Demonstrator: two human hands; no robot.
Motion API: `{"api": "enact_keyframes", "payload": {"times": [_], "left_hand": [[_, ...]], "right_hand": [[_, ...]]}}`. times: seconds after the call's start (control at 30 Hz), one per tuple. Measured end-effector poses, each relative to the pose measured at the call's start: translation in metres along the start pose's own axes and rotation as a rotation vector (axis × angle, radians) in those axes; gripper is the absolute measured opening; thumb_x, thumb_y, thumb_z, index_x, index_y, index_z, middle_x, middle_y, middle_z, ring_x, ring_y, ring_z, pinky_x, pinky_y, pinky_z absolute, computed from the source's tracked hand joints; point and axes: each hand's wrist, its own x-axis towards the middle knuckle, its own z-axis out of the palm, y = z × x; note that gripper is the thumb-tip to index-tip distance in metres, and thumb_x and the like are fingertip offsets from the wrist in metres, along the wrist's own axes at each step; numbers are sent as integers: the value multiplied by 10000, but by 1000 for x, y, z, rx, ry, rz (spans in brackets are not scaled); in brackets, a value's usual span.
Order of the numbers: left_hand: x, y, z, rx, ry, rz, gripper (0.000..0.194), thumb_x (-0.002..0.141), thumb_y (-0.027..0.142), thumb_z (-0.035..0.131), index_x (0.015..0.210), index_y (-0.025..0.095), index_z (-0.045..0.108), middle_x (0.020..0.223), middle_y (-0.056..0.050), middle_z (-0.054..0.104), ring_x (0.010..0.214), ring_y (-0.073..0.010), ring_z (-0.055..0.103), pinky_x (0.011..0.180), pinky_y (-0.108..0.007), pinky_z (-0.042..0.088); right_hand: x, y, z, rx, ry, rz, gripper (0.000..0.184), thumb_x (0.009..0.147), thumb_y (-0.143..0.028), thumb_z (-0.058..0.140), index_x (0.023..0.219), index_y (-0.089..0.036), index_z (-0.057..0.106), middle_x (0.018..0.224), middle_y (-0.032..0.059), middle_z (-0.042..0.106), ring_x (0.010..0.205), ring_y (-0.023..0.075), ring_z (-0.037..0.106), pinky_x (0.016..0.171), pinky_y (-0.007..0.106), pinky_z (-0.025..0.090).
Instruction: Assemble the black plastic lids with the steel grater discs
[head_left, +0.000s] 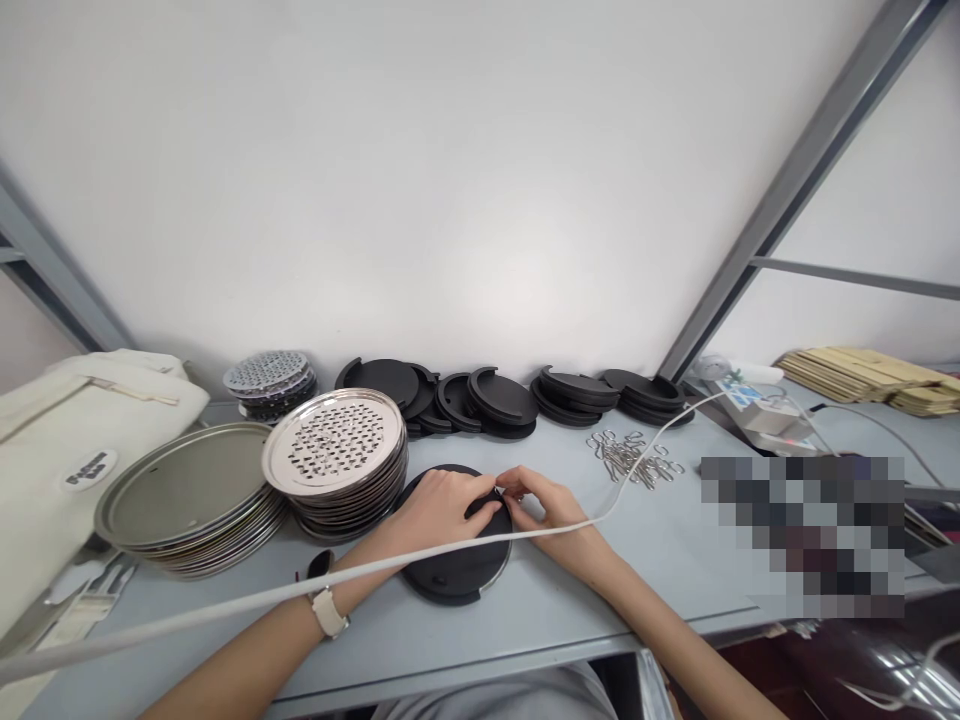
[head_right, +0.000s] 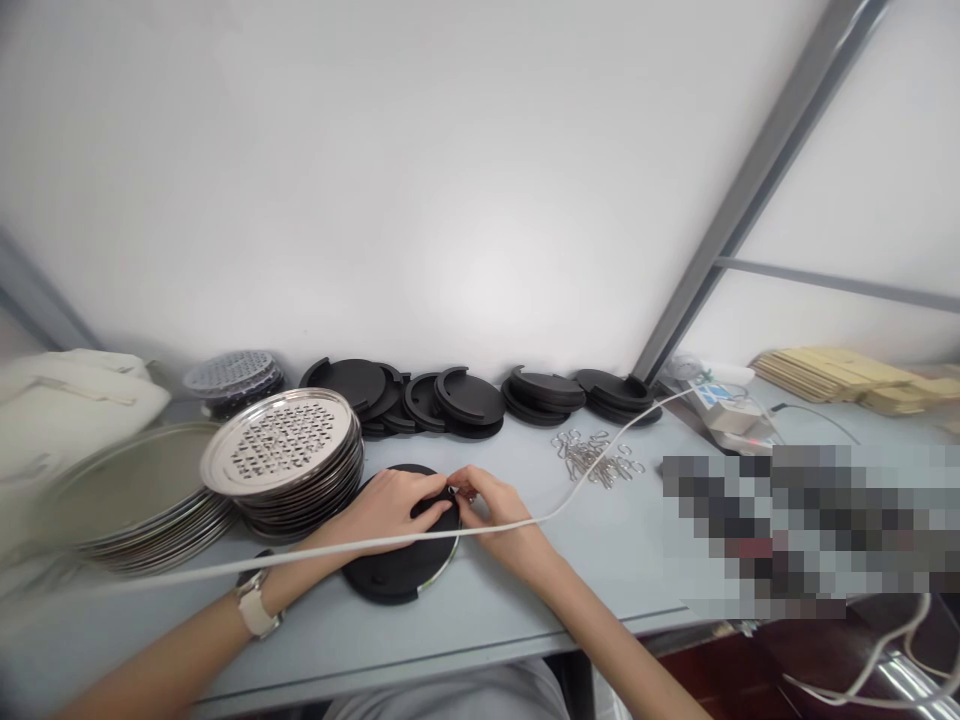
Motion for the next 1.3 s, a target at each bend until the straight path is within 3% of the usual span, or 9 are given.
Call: {"api": "enact_keyframes", "payload": {"times": [0.27, 0.43, 0.6, 0.9, 1.3], "left_hand": [[0, 0, 1, -4, -1, -1, 163, 930, 314, 454, 938, 216, 583, 828, -14, 671, 728, -193, 627, 601, -270, 367], [0, 0, 1, -1, -9, -8, 168, 928, 316, 456, 903, 210, 583, 811, -19, 665, 720, -188, 626, 607, -266, 376], [1, 1, 0, 3, -11, -19, 183, 925, 325, 458, 840, 206, 569, 772, -20, 646, 687, -182, 615, 587, -262, 373], [0, -1, 1, -3, -15, -17, 181, 926, 324, 455, 869, 205, 578, 784, -22, 652, 701, -180, 619, 612, -259, 389], [0, 0, 0, 10, -1, -21, 165, 916, 329, 471, 848, 208, 560, 741, -11, 632, 671, -179, 610, 582, -260, 367]], "right_hand": [[0, 0, 0, 58, -30, 16, 270, 868, -138, 456, 1064, -244, 609, 1057, 17, 671, 979, 160, 633, 894, 314, 498], [0, 10, 6, 97, 82, 18, 259, 847, -208, 507, 1077, -216, 626, 1168, 70, 644, 975, 181, 655, 865, 341, 549], [0, 11, 5, 38, 73, 24, 266, 833, -170, 521, 1043, -232, 672, 1016, 43, 706, 893, 178, 674, 829, 333, 557], [0, 6, 3, -38, 160, -71, 217, 876, -197, 497, 998, -231, 673, 1056, 65, 657, 944, 182, 636, 815, 310, 539], [-1, 1, 4, -81, 179, 10, 174, 862, -241, 498, 975, -226, 629, 894, 44, 674, 728, 157, 622, 678, 292, 525]]}}
